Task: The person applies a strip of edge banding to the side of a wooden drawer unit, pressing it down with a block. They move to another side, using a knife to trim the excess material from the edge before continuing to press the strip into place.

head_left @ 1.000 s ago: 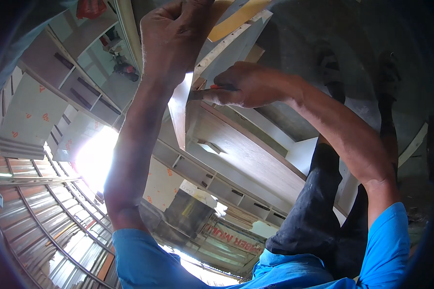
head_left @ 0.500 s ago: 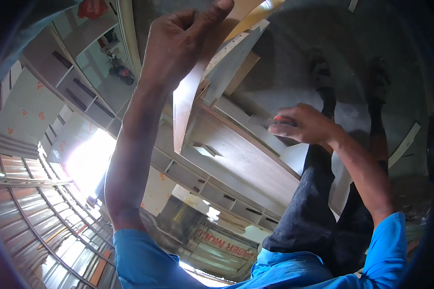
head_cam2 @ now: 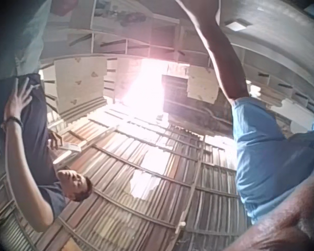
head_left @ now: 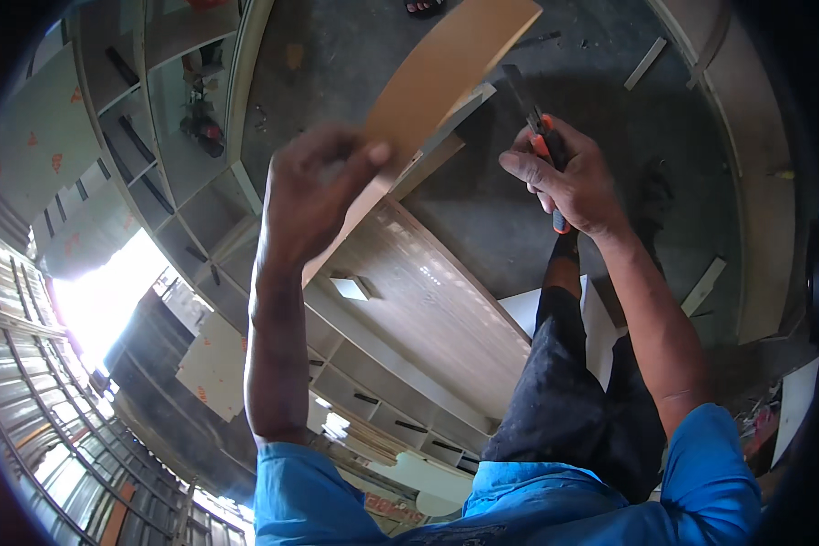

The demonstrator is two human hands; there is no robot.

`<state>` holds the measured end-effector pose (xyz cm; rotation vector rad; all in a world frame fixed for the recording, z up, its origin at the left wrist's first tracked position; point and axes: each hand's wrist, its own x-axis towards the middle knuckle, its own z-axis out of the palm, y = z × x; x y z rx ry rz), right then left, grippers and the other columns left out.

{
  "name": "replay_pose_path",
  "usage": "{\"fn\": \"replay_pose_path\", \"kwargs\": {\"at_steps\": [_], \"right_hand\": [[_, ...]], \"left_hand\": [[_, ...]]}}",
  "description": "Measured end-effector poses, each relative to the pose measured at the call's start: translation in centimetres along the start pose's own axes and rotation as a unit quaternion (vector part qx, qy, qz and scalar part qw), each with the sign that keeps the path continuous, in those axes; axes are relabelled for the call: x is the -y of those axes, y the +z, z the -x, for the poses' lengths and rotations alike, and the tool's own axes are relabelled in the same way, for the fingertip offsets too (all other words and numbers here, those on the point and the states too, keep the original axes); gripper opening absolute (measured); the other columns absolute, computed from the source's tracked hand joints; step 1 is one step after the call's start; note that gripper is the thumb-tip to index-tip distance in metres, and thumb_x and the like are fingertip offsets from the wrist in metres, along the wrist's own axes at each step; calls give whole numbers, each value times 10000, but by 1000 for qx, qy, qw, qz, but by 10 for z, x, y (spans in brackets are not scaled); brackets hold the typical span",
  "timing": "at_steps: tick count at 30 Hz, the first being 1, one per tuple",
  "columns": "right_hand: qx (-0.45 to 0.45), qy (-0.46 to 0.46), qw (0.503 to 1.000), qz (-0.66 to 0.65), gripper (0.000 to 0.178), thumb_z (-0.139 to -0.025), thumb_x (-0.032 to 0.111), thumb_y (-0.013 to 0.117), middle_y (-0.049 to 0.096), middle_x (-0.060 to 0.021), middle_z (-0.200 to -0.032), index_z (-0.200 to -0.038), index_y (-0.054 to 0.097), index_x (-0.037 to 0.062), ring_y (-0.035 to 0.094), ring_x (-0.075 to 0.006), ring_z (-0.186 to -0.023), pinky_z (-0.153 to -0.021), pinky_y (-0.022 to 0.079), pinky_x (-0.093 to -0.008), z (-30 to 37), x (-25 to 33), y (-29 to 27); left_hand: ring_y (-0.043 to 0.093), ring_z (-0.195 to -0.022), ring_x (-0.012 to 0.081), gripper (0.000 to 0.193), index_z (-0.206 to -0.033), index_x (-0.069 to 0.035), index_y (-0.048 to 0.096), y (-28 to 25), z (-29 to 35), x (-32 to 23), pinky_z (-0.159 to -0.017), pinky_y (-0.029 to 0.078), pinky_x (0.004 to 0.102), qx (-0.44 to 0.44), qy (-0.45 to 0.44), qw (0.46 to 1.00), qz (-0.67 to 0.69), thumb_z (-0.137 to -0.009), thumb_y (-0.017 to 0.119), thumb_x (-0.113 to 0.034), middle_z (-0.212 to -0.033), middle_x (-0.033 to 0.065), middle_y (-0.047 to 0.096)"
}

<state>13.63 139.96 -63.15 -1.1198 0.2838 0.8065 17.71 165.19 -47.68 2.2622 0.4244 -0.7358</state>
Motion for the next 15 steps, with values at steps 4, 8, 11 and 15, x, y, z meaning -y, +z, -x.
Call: {"fn": "replay_pose_path", "kwargs": {"at_steps": [4, 8, 11, 15], "right_hand": [[-2, 19, 999, 32, 283, -889, 252, 798, 502, 53, -628, -825, 566, 103, 459, -27, -493, -440, 370, -225, 1, 6, 0], [-36, 46, 992, 114, 274, -883, 236, 793, 508, 52, -638, -816, 556, 114, 464, -32, -488, -444, 386, -224, 11, 4, -4], [-59, 49, 994, 79, 280, -867, 221, 802, 524, 39, -650, -807, 554, 107, 484, -41, -503, -457, 395, -226, 14, 6, -8], [-74, -24, 992, 102, 244, -859, 206, 806, 534, 24, -663, -859, 593, 86, 506, -51, -524, -474, 407, -226, 8, 20, -4]], "left_hand": [[655, -1087, 187, 377, -1093, 13, 716, -27, 61, 38, -996, 471, 362, -27, -59, 997, 33, -896, 788, -301, -1130, 131, 727], [553, -1323, 251, 495, -1278, 31, 640, -24, 86, 82, -1153, 373, 426, -53, -30, 966, 250, -884, 797, -225, -1394, 185, 610], [555, -1319, 265, 492, -1309, 28, 624, -10, 86, 87, -1153, 375, 417, -93, -4, 952, 293, -898, 783, -190, -1400, 172, 599], [630, -1168, 216, 470, -1304, -45, 647, 25, 56, 56, -1055, 450, 394, -146, 48, 975, 159, -877, 792, -177, -1267, 120, 669]]}}
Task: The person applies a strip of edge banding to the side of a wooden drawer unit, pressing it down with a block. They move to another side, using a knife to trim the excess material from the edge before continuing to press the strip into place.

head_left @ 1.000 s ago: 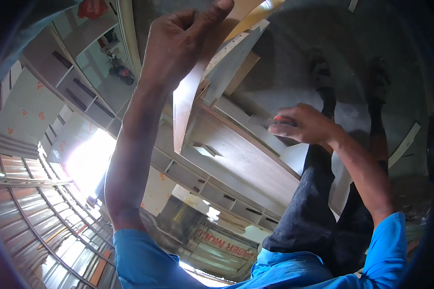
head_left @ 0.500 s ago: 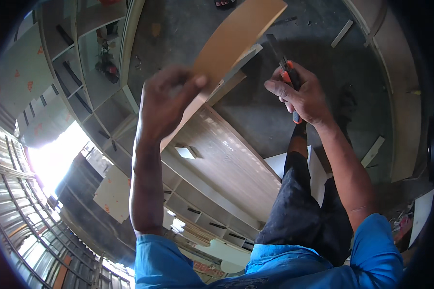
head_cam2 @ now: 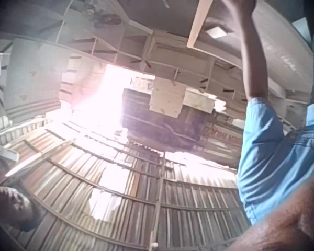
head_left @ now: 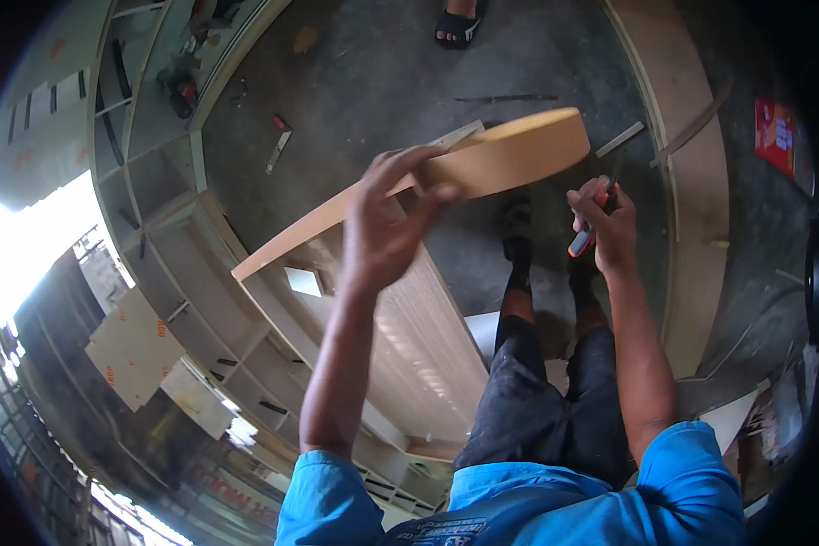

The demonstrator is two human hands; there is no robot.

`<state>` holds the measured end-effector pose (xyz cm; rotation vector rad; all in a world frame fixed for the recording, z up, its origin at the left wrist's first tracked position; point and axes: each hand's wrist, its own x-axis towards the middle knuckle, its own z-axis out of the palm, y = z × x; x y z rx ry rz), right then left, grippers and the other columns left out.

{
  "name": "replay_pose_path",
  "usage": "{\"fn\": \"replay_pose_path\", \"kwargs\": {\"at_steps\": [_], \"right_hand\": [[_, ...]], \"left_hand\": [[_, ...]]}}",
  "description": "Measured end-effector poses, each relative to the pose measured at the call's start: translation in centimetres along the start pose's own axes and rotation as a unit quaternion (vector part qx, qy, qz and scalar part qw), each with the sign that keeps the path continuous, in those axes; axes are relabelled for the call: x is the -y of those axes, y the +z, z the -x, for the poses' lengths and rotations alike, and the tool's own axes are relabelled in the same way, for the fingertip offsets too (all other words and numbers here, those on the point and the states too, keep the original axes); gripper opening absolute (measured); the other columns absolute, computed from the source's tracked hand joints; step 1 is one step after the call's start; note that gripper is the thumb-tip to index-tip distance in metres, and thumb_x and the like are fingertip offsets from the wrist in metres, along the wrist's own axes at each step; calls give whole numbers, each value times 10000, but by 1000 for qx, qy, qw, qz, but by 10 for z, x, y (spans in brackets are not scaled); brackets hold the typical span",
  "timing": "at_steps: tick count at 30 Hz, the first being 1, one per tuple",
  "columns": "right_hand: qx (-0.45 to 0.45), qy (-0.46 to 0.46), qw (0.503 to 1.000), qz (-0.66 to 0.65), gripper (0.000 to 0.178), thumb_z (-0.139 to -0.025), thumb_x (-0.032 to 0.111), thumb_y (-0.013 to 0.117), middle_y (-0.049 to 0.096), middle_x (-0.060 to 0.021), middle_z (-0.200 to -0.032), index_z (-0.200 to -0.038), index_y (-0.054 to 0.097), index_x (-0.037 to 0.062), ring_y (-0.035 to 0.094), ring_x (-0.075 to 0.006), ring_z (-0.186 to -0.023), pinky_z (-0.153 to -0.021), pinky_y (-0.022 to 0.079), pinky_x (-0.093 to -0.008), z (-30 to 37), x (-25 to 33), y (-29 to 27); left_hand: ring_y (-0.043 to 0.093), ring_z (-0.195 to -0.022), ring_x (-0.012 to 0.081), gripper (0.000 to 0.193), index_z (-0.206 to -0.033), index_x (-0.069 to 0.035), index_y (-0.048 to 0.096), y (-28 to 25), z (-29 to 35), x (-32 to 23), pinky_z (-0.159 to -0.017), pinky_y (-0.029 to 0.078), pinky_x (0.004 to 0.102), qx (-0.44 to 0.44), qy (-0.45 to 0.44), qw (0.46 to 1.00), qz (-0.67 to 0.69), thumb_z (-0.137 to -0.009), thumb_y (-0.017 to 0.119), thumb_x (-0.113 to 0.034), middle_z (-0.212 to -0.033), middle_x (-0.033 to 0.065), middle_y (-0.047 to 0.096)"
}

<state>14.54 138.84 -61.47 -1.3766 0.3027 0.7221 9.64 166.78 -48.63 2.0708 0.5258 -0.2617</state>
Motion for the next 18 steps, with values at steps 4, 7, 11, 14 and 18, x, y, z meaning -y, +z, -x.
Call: {"fn": "replay_pose_path", "kwargs": {"at_steps": [4, 7, 11, 14, 18], "right_hand": [[73, -32, 982, -171, 354, -918, 312, 749, 641, -49, -871, -1096, 617, 36, 494, -63, -525, -488, 399, -217, 1, 22, 32], [74, 8, 957, -280, 495, -966, 428, 678, 678, -109, -1105, -1221, 584, 15, 474, -56, -524, -500, 394, -209, -14, 39, 52], [-3, 89, 949, -302, 337, -969, 337, 698, 666, -43, -1006, -1149, 617, 65, 464, -42, -526, -510, 392, -201, -53, 28, 63], [-88, 125, 941, -300, 212, -937, 227, 740, 621, 0, -906, -1051, 624, 91, 469, -35, -529, -521, 394, -201, -83, -2, 62], [-85, 202, 925, -310, 139, -936, 168, 732, 543, 47, -749, -936, 597, 136, 486, -29, -539, -494, 386, -219, -116, -46, 61]], "left_hand": [[633, -1179, 226, 496, -1322, -55, 631, 62, -29, -17, -1009, 470, 384, -25, 63, 996, -66, -861, 784, -150, -1268, 146, 672], [606, -1239, 261, 481, -1324, -48, 623, 88, -40, -18, -1024, 456, 407, -127, 146, 970, -149, -867, 755, -119, -1271, 165, 667], [536, -1334, 325, 418, -1306, -50, 625, 92, -36, -1, -1105, 410, 450, -133, 117, 984, -9, -894, 699, -64, -1358, 188, 600], [495, -1378, 354, 321, -1275, -50, 638, 57, -35, 34, -1127, 406, 454, -230, 120, 963, -78, -959, 655, -99, -1430, 204, 539], [632, -1174, 339, 254, -1127, -30, 708, 33, -34, 75, -1015, 471, 432, -203, -5, 975, -93, -955, 677, -214, -1154, 184, 687]]}}
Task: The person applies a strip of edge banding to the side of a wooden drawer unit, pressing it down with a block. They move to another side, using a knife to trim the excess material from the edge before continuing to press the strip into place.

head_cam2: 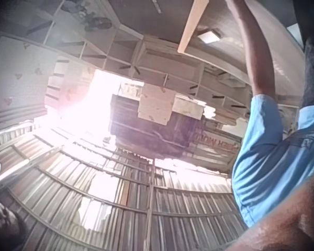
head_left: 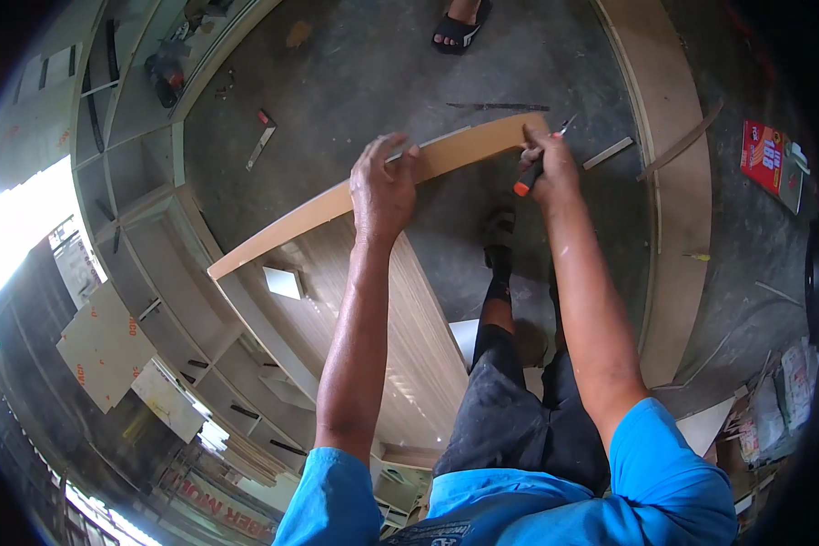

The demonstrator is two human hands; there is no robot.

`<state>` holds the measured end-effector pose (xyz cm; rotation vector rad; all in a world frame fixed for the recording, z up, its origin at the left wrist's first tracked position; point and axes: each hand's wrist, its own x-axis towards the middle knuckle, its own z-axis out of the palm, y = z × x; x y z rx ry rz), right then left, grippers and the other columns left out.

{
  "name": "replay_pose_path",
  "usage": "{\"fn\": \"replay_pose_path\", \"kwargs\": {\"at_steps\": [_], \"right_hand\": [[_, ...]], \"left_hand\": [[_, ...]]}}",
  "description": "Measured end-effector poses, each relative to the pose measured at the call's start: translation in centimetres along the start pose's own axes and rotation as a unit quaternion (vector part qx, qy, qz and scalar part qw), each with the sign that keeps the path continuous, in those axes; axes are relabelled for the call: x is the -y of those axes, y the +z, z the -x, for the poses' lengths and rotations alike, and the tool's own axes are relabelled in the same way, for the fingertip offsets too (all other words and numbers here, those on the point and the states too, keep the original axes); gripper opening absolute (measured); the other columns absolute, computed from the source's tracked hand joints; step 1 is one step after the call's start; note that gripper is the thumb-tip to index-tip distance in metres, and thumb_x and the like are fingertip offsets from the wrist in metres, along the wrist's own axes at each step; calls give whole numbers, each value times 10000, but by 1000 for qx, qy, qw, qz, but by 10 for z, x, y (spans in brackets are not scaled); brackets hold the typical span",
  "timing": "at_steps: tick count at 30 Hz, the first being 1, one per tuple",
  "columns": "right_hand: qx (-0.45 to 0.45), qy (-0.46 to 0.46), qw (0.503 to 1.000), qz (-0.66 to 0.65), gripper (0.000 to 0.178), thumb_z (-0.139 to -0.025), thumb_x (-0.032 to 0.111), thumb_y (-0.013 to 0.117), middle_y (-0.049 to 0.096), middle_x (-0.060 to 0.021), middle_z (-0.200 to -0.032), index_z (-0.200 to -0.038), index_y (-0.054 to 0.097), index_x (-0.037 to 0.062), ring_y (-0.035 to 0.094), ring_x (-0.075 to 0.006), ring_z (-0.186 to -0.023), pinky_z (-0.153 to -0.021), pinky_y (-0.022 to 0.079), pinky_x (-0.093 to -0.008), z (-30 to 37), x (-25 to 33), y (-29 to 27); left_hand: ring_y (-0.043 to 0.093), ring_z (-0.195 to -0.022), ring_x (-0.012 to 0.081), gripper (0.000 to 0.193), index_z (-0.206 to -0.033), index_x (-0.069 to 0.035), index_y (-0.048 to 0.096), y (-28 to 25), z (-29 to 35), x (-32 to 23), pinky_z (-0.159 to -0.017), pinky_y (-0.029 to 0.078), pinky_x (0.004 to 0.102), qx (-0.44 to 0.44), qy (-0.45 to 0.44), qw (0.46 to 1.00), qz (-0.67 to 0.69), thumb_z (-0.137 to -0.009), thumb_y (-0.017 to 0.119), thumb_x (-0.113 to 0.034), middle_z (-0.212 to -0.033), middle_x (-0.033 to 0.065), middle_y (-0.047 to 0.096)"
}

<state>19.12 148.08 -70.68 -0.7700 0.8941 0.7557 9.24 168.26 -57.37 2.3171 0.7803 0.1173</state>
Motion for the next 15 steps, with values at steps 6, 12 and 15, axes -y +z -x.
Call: {"fn": "replay_pose_path", "kwargs": {"at_steps": [6, 12, 15], "right_hand": [[-35, 17, 999, 37, 154, -853, 55, 764, 583, -8, -764, -923, 628, 70, 521, -92, -591, -549, 415, -287, -59, -73, 1], [-86, 87, 992, -6, 238, -833, 40, 753, 610, -8, -836, -1049, 655, 22, 593, -186, -718, -642, 485, -349, -94, -129, 28], [-174, 14, 984, -29, 301, -832, 69, 749, 673, -80, -965, -1114, 668, 1, 653, -262, -869, -776, 533, -415, -98, -121, 5]], "left_hand": [[657, -932, 301, 203, -953, -33, 746, 15, 4, 27, -891, 484, 415, 47, -29, 998, 44, -928, 704, -230, -921, 131, 726], [649, -928, 289, 197, -942, -51, 745, 15, 4, 34, -907, 475, 391, 42, -17, 997, 63, -924, 715, -245, -936, 110, 731], [660, -983, 288, 194, -944, -54, 746, 15, 2, 31, -943, 462, 393, 44, 0, 996, 83, -912, 725, -245, -967, 108, 738]]}}
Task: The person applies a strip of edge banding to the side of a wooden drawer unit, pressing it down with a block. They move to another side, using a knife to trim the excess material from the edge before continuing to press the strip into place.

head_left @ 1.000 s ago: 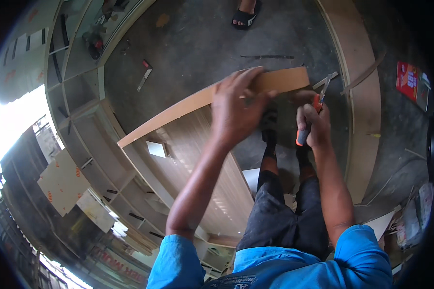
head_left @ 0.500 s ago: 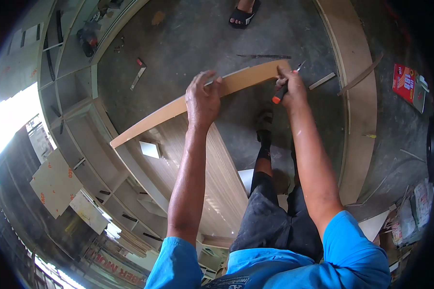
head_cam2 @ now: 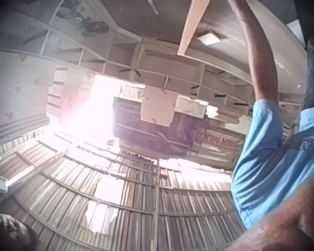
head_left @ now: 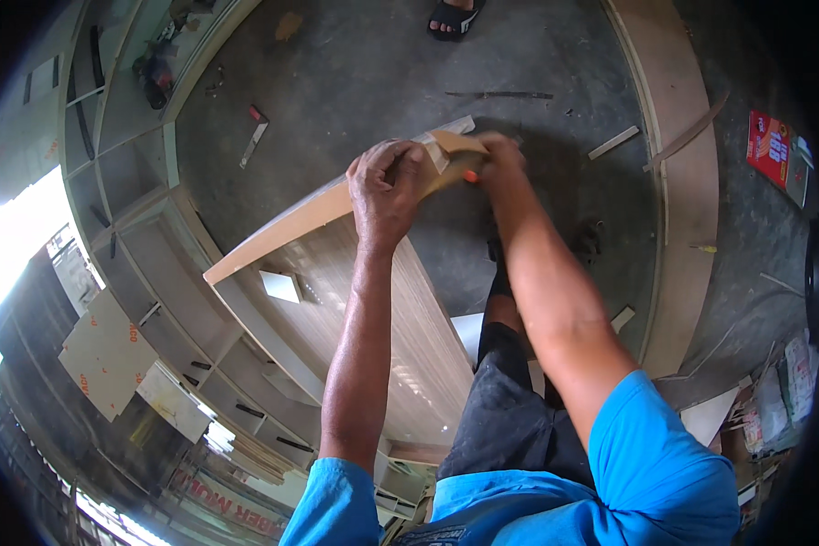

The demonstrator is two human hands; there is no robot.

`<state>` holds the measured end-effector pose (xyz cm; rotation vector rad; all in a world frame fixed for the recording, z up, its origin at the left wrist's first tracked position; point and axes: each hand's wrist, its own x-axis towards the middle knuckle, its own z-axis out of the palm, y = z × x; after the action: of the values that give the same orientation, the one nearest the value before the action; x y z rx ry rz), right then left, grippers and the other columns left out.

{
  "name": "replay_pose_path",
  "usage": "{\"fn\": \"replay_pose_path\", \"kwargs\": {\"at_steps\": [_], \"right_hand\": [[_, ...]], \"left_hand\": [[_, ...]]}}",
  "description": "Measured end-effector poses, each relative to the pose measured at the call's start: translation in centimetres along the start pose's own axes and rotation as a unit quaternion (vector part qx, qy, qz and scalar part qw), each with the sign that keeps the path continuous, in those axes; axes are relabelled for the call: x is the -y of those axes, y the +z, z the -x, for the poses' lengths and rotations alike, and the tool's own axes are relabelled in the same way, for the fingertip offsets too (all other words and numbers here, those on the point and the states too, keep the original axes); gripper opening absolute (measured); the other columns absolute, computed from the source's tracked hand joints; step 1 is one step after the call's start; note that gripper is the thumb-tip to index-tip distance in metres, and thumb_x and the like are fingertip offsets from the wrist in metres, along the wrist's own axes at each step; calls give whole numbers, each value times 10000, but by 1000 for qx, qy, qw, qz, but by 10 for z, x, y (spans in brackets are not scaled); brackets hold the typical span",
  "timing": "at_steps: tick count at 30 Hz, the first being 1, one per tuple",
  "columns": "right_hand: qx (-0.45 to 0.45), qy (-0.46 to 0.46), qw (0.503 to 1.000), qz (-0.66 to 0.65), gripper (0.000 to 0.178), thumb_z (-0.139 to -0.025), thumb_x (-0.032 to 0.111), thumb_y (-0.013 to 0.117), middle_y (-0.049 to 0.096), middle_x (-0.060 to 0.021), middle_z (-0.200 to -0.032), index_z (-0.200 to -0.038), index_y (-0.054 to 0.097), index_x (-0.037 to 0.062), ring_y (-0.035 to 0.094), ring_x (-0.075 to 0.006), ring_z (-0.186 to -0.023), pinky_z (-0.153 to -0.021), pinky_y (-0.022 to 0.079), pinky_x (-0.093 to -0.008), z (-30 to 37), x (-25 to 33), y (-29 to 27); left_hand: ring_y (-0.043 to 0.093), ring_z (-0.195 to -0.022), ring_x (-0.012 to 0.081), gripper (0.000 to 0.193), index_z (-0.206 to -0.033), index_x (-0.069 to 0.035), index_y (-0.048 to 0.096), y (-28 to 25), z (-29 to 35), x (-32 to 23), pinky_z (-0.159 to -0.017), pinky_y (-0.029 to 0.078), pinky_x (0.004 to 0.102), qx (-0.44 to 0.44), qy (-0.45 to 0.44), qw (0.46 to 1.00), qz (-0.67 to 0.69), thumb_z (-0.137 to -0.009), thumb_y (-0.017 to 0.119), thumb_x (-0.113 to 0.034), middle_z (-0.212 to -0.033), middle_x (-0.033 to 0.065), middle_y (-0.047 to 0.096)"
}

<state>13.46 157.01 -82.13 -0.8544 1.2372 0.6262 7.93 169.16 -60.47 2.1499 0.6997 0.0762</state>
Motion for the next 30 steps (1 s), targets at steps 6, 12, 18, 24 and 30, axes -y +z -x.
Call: {"fn": "replay_pose_path", "kwargs": {"at_steps": [6, 12, 18, 24, 30], "right_hand": [[-102, -74, 991, 50, 235, -901, 200, 700, 644, -66, -921, -1092, 639, 77, 629, -204, -714, -572, 512, -377, 9, 85, -224], [-10, -125, 977, 171, 189, -889, 274, 780, 561, 69, -723, -914, 613, 190, 471, -48, -547, -487, 364, -230, 115, 190, -289], [-37, -151, 945, 287, 307, -838, 272, 827, 494, 66, -682, -860, 533, 186, 484, -64, -519, -465, 408, -249, 241, 243, -236], [173, -172, 789, 564, 291, -813, 209, 826, 510, 52, -691, -909, 560, 139, 480, -60, -504, -472, 427, -251, 358, 250, -197], [507, -168, 438, 723, 305, -809, 201, 829, 430, 77, -739, -811, 547, 87, 399, -62, -685, -625, 372, -255, 469, 231, -196]], "left_hand": [[648, -1088, 293, 207, -1003, -74, 747, -2, 0, -3, -1050, 391, 420, 9, 9, 1000, 1, -855, 751, -219, -1032, 119, 737], [617, -1109, 272, 360, -1040, -88, 758, 14, 5, -14, -1076, 360, 414, -47, 31, 979, -197, -792, 780, -348, -1048, 94, 721], [489, -1335, 388, 484, -1304, -24, 599, 15, 32, -53, -1180, 272, 523, -207, 61, 954, -207, -880, 689, -240, -1363, 186, 586], [665, -1026, 370, 445, -1144, 21, 664, -16, 161, -127, -874, 528, 439, -185, -80, 979, 19, -943, 703, -373, -1226, 225, 647], [704, -1016, 259, 905, -1284, 20, 578, -19, 328, -209, -931, 553, 408, 5, -356, 757, 548, -926, 439, -799, -1164, 177, 698]]}}
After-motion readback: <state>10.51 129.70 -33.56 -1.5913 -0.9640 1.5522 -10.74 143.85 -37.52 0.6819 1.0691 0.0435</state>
